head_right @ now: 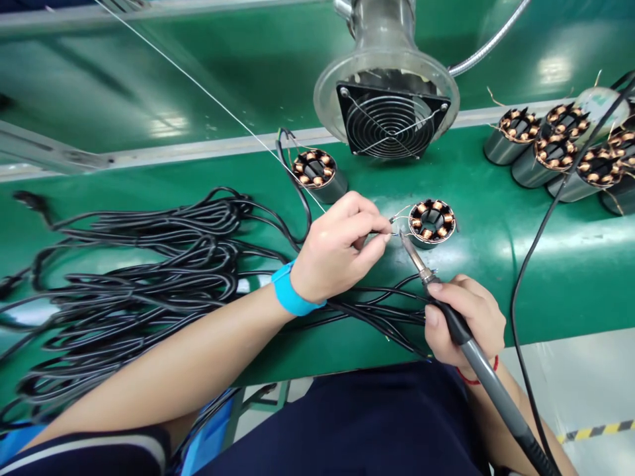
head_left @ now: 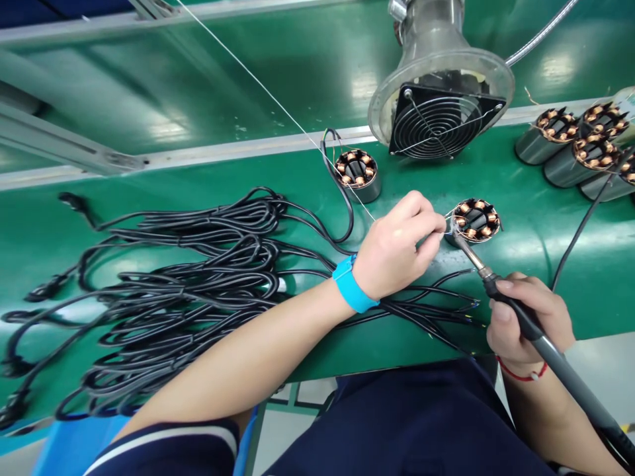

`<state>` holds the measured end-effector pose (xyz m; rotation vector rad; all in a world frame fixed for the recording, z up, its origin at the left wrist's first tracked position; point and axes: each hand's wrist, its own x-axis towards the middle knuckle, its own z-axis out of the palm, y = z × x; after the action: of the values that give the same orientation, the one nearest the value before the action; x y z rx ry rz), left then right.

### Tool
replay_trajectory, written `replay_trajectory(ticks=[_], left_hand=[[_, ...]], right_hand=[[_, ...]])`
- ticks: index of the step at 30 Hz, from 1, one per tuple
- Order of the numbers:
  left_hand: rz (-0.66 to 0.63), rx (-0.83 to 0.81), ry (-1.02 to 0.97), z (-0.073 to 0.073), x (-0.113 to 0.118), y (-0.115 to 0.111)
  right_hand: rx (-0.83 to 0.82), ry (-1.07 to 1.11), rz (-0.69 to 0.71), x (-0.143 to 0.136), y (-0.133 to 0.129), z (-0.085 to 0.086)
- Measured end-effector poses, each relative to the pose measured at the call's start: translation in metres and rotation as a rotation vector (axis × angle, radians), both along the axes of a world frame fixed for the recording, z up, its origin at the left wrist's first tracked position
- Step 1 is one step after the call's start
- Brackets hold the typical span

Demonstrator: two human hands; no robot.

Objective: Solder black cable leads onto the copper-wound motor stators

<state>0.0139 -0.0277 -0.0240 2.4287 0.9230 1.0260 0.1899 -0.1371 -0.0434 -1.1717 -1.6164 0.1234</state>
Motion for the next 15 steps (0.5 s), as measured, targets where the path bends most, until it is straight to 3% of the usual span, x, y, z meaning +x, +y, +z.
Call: replay_trajectory(ticks=[15], left_hand=[[-0.005, 0.025, -0.034, 0.0010, 0.0010, 0.0007]], right_hand=[[0.058, -0.045, 0.004, 0.0018, 0.0004, -0.0015]])
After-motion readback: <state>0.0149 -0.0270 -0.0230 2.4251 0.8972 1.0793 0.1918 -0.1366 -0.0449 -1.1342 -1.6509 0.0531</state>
